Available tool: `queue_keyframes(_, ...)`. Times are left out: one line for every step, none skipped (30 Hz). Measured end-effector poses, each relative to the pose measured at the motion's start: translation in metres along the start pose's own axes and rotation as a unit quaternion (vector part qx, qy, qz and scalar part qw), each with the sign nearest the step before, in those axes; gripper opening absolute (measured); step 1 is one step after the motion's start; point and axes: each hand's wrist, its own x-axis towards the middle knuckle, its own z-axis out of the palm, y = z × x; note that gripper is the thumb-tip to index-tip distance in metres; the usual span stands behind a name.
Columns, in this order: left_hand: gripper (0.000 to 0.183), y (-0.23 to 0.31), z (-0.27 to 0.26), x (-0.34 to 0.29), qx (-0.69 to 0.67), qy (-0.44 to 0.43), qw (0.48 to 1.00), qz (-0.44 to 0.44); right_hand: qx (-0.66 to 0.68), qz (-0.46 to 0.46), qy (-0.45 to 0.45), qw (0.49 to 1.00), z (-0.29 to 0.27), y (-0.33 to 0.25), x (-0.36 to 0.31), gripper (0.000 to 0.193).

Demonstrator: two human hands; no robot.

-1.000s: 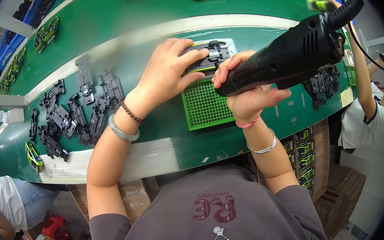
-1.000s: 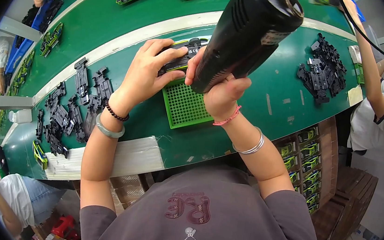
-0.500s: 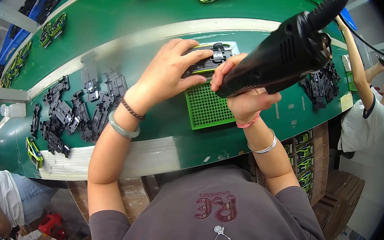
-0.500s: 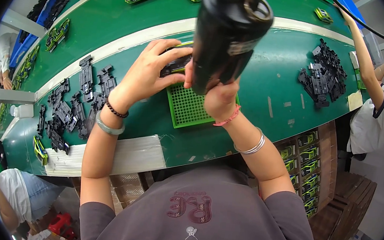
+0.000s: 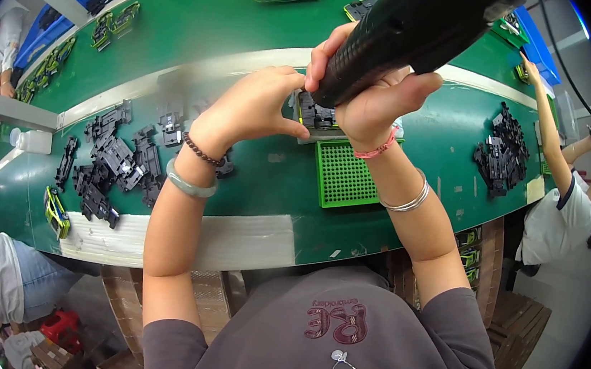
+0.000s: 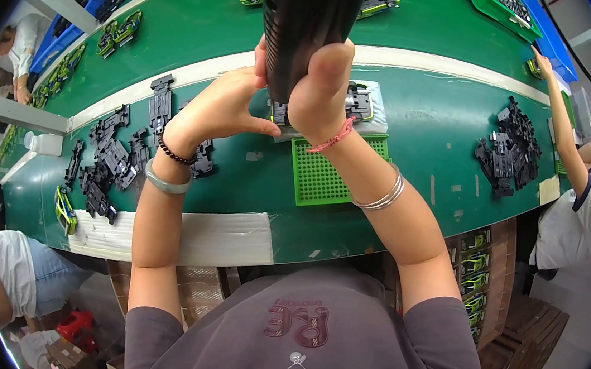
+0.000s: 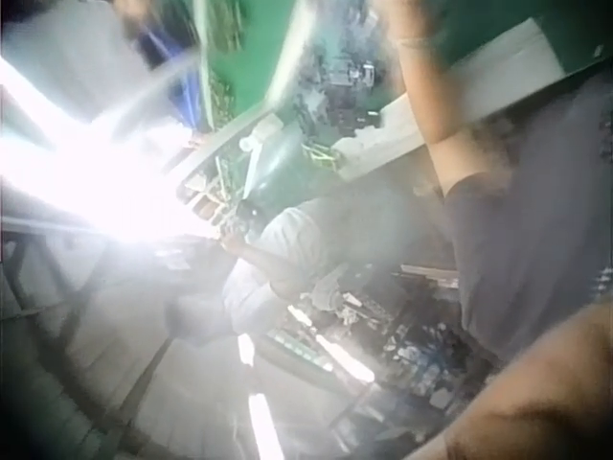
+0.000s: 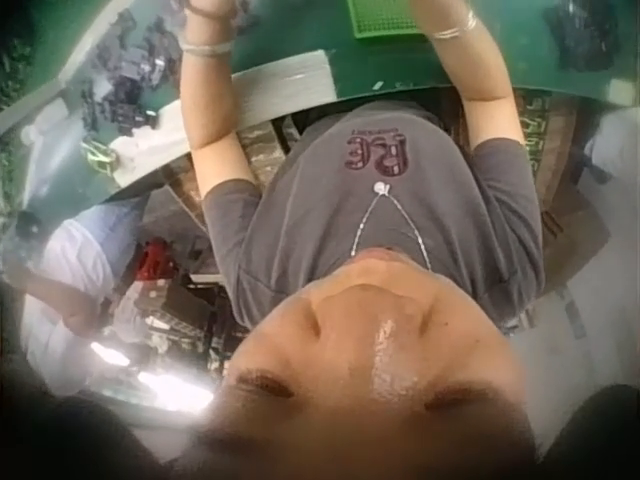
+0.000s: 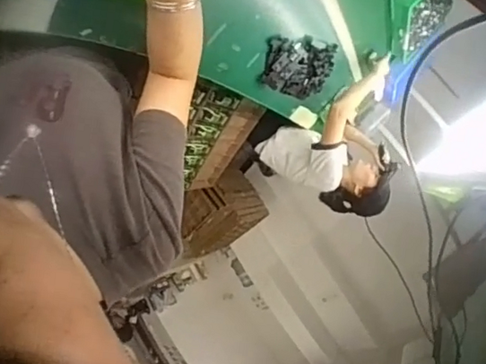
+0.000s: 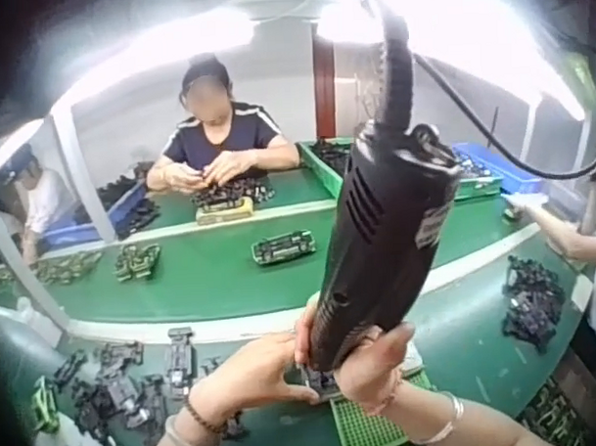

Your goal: The person assembles toy cars on a conveyor line by picking up car bodies, driving screws into their undersides using an electric screwdriver, and placing the finished cars into a partitioned tray.

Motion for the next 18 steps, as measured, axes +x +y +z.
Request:
queue_keyframes(0.052, 0.000, -0.001, 0.000, 0.000, 0.003, 1.000, -0.003, 0.001, 0.001, -0.004, 1.000, 0.001, 0.004, 0.000, 0.104)
queue_keyframes(0.051, 0.001, -0.001, 0.001, -0.009, 0.003, 1.000, -0.003, 0.020, 0.008, 0.004, 1.000, 0.001, 0.007, -0.001, 0.103)
queue_keyframes(0.050, 0.001, -0.002, 0.001, -0.017, 0.003, 1.000, -0.003, 0.039, 0.015, 0.012, 0.999, 0.002, 0.009, -0.002, 0.103)
queue_keyframes(0.050, 0.000, -0.002, 0.000, -0.017, 0.005, 1.000, -0.004, 0.039, 0.016, 0.010, 0.999, 0.003, 0.010, -0.001, 0.103)
queue_keyframes(0.049, -0.001, -0.001, 0.000, -0.018, 0.005, 1.000, -0.006, 0.044, 0.025, 0.014, 0.999, 0.004, 0.011, -0.002, 0.102)
queue_keyframes(0.048, -0.001, -0.001, 0.000, -0.019, 0.004, 1.000, -0.008, 0.048, 0.034, 0.018, 0.998, 0.005, 0.012, -0.002, 0.102)
queue_keyframes(0.048, -0.001, -0.001, 0.000, -0.019, 0.005, 1.000, -0.008, 0.048, 0.035, 0.016, 0.998, 0.004, 0.013, -0.001, 0.102)
queue_keyframes(0.047, 0.001, -0.001, 0.000, -0.026, 0.007, 1.000, -0.009, 0.027, 0.031, 0.004, 0.999, 0.003, 0.014, -0.001, 0.101)
queue_keyframes(0.046, 0.003, -0.002, 0.000, -0.033, 0.009, 0.999, -0.011, 0.007, 0.027, -0.008, 1.000, 0.003, 0.015, 0.000, 0.101)
queue_keyframes(0.046, 0.004, -0.003, 0.001, -0.034, 0.009, 0.999, -0.011, 0.007, 0.028, -0.008, 1.000, 0.002, 0.017, 0.000, 0.101)
queue_keyframes(0.045, 0.006, -0.004, 0.001, -0.043, 0.005, 0.999, -0.024, -0.007, 0.044, -0.023, 0.999, 0.001, 0.020, 0.000, 0.100)
queue_keyframes(0.045, 0.007, -0.005, 0.001, -0.052, 0.001, 0.998, -0.037, -0.021, 0.059, -0.037, 0.997, 0.001, 0.021, 0.000, 0.099)
queue_keyframes(0.045, 0.007, -0.006, 0.001, -0.053, 0.001, 0.998, -0.039, -0.017, 0.066, -0.034, 0.997, 0.003, 0.021, -0.001, 0.098)
queue_keyframes(0.044, 0.007, -0.007, 0.000, -0.056, 0.002, 0.998, -0.038, -0.016, 0.068, -0.035, 0.997, 0.004, 0.022, -0.001, 0.098)
queue_keyframes(0.043, 0.007, -0.007, -0.001, -0.060, 0.003, 0.998, -0.037, -0.015, 0.080, -0.031, 0.996, 0.005, 0.022, -0.001, 0.097)
queue_keyframes(0.043, 0.007, -0.008, 0.000, -0.060, 0.004, 0.997, -0.038, -0.014, 0.091, -0.028, 0.995, 0.005, 0.023, 0.000, 0.097)
queue_keyframes(0.043, 0.007, -0.010, 0.000, -0.065, -0.005, 0.997, -0.052, -0.014, 0.092, -0.029, 0.995, 0.007, 0.023, 0.000, 0.097)
queue_keyframes(0.044, 0.007, -0.010, 0.000, -0.069, -0.014, 0.995, -0.066, -0.024, 0.090, -0.022, 0.995, 0.009, 0.022, 0.000, 0.097)
